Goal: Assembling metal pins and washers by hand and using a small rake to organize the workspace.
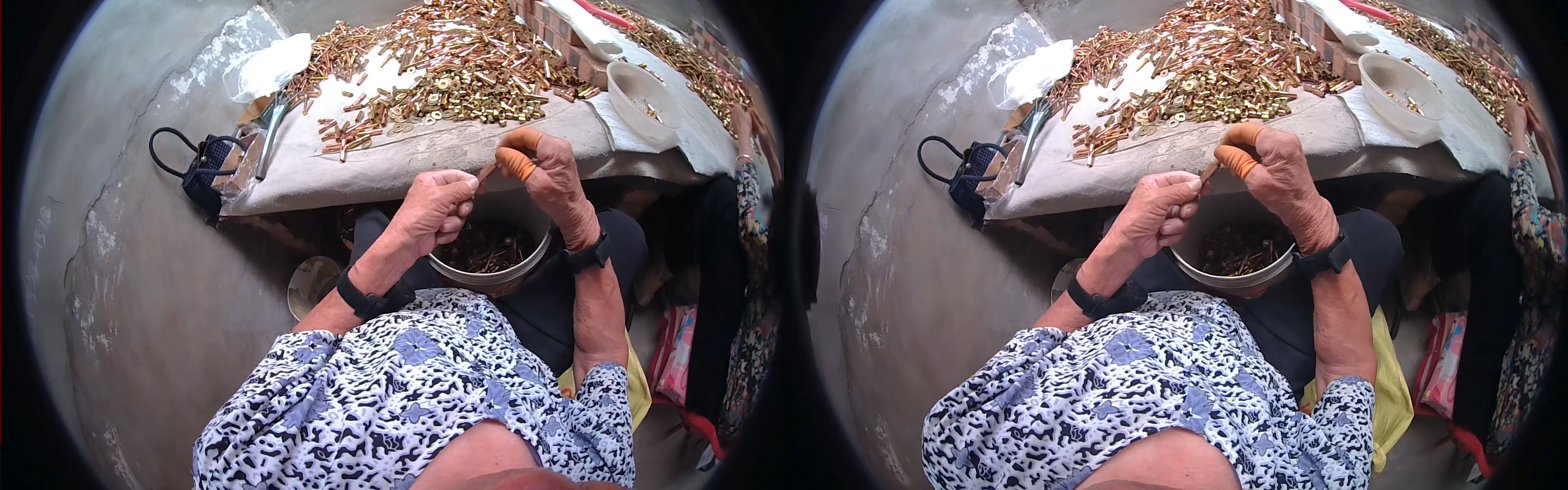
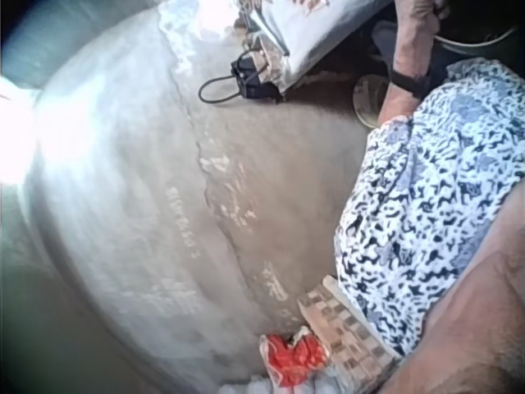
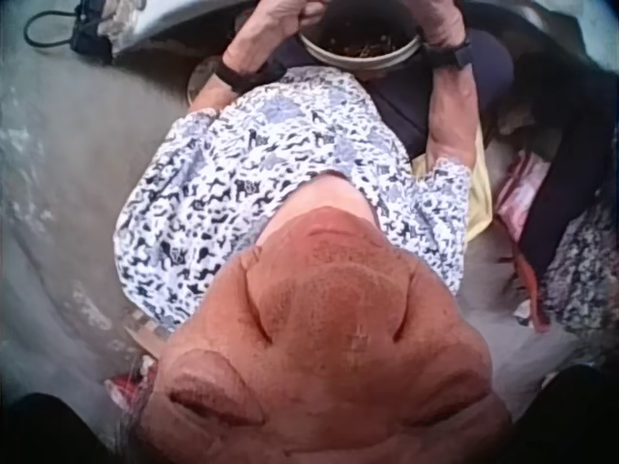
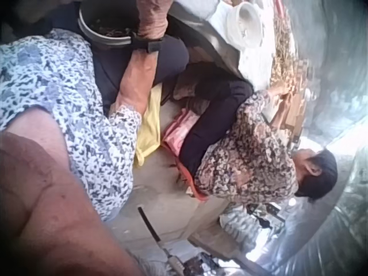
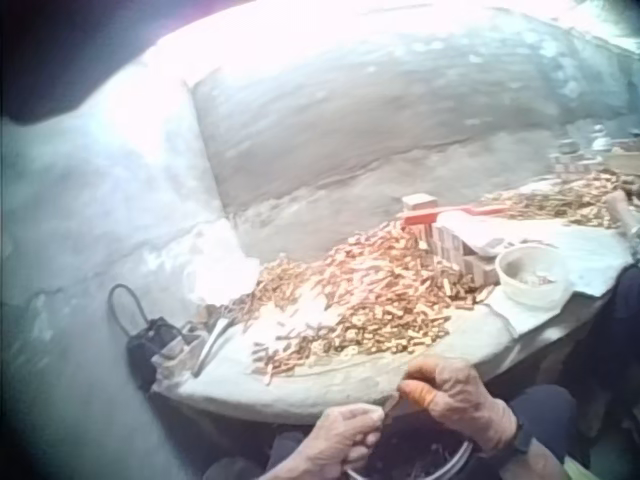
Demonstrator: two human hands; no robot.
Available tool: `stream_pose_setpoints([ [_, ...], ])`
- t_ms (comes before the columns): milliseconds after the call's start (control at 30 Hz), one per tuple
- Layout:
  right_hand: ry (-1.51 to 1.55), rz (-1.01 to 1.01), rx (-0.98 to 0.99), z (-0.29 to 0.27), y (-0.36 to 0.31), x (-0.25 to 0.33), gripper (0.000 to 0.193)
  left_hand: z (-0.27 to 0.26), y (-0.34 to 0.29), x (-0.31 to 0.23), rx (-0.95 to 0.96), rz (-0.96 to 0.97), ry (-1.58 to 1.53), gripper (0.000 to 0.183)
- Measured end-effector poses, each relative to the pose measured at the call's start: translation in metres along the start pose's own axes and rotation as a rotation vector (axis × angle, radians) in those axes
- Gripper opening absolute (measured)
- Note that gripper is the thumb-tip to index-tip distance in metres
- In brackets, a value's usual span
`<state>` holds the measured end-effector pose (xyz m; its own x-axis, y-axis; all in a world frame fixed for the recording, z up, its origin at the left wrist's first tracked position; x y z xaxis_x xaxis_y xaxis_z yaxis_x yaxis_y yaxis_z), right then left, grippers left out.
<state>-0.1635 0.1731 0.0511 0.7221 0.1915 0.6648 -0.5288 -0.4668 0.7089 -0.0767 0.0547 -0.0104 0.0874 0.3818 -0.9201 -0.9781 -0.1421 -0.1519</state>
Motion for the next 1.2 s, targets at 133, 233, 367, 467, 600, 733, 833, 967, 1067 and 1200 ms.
stream_pose_setpoints([
  [133, -0.209, 0.342, 0.099, -0.001, -0.004, -0.027, 0.015, -0.001, 0.000, 0.001, -0.015, -0.016, 0.038, 0.020],
  [233, -0.008, 0.173, -0.064, 0.006, 0.000, -0.016, 0.019, -0.009, 0.005, 0.001, 0.004, -0.019, -0.023, 0.020],
  [367, -0.029, 0.086, -0.005, 0.011, 0.004, -0.009, 0.022, -0.016, 0.003, 0.005, 0.011, -0.055, -0.059, 0.020],
  [467, -0.212, 0.227, 0.102, 0.016, 0.004, -0.023, 0.020, -0.021, 0.001, 0.008, -0.024, -0.070, -0.062, 0.019],
  [600, 0.112, 0.142, -0.143, 0.026, 0.004, -0.018, 0.022, -0.030, 0.005, 0.004, 0.001, -0.046, -0.098, 0.019],
  [733, -0.173, 0.134, 0.185, 0.036, 0.008, -0.014, 0.017, -0.037, 0.002, 0.012, -0.010, -0.099, -0.113, 0.019],
  [833, -0.269, 0.307, 0.118, 0.035, 0.006, -0.032, 0.014, -0.039, 0.005, 0.008, -0.001, -0.084, -0.126, 0.019],
  [967, -0.044, 0.089, -0.025, 0.044, 0.013, -0.019, 0.019, -0.048, 0.008, 0.010, 0.014, -0.096, -0.146, 0.019],
  [1067, -0.248, 0.110, 0.200, 0.051, 0.015, -0.020, 0.028, -0.051, 0.007, 0.013, 0.021, -0.115, -0.153, 0.019],
  [1200, -0.313, 0.130, 0.029, 0.041, 0.016, -0.032, 0.031, -0.055, 0.013, 0.011, 0.020, -0.104, -0.184, 0.018],
])
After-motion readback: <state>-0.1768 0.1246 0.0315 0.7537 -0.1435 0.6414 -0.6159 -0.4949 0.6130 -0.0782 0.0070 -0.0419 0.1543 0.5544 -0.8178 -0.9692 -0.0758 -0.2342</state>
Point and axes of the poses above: each hand's wrist, its own y-axis towards the middle knuckle, its own z-axis out of the palm, x = y × z, the point moved 9 cm from there along y, towards the middle knuckle, and after that the axes turned 9 degrees about -y, right-handed, at the moved point
